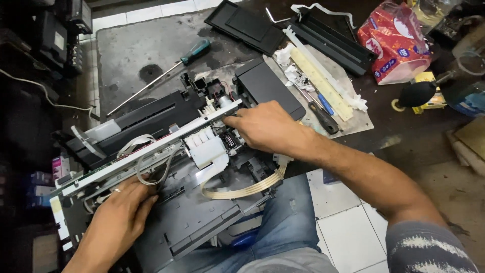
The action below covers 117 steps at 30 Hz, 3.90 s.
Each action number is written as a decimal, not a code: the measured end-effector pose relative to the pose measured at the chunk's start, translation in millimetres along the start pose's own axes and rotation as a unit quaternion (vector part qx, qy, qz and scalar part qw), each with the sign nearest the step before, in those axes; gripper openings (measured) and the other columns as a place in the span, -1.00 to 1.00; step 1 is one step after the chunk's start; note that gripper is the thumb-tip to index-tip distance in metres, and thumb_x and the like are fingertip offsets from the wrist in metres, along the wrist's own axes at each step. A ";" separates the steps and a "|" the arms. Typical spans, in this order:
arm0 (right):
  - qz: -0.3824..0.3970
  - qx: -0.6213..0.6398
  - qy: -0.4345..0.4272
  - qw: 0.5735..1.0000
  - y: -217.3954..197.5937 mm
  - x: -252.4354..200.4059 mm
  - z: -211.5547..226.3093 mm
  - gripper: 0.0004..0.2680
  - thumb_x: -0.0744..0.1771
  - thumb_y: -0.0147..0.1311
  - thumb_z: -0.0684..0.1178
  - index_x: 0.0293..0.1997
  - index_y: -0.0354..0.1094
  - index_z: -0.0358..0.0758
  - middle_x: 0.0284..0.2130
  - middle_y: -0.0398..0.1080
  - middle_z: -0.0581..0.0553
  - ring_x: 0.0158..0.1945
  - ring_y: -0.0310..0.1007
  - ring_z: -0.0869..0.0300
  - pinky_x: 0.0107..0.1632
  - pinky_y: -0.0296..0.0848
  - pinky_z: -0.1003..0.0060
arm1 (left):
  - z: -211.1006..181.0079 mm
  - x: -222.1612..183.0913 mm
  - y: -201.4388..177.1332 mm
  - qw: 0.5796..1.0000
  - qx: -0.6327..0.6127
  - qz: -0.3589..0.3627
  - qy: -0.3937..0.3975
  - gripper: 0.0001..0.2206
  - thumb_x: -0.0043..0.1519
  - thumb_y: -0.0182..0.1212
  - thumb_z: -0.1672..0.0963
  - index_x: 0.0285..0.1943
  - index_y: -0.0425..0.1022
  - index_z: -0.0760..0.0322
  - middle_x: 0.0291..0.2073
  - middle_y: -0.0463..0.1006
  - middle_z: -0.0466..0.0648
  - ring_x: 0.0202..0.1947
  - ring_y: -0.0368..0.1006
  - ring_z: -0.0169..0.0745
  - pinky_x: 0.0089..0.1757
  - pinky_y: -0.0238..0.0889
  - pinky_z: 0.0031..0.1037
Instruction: Routing ribbon cables and attaching internal components during the repair of an inkjet printer.
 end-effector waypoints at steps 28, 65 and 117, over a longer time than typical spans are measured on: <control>-0.066 0.099 0.034 0.992 -33.9 -30.2 -19.6 -0.81 0.37 0.03 -0.12 0.10 0.43 -0.19 -0.18 0.52 -0.23 -0.21 0.54 -0.18 -0.20 0.51 -0.09 | -6.1 11.2 -26.2 0.991 -0.042 0.003 -0.123 -0.90 0.31 0.16 0.13 -0.12 0.56 0.20 -0.28 0.66 -0.05 -0.26 0.61 -0.03 -0.24 0.46 -0.28; 0.116 -0.054 0.117 0.985 -17.8 12.2 1.8 -0.71 0.40 -0.05 0.30 0.18 0.42 0.14 -0.06 0.55 0.10 -0.07 0.61 0.14 -0.02 0.65 -0.08 | -7.7 -0.8 -39.9 0.984 0.035 -0.023 -0.173 -0.88 0.33 0.04 0.15 -0.08 0.45 0.27 -0.24 0.49 -0.01 -0.46 0.49 0.16 -0.43 0.37 -0.06; -0.196 -0.129 0.029 0.972 4.2 -1.8 -17.5 -0.82 0.35 0.24 0.20 -0.05 0.59 0.07 -0.08 0.38 -0.08 -0.11 0.30 0.12 -0.40 0.51 0.28 | -13.6 8.5 -21.2 0.988 -0.024 -0.001 -0.150 -0.76 0.32 0.09 0.04 -0.16 0.60 0.25 -0.27 0.67 -0.12 -0.31 0.56 -0.06 -0.27 0.39 -0.22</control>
Point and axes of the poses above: each hand's wrist, its own x-axis towards the middle knuckle, its own y-axis out of the palm, z = x × y, the point moved 4 cm from there along x, towards the middle knuckle
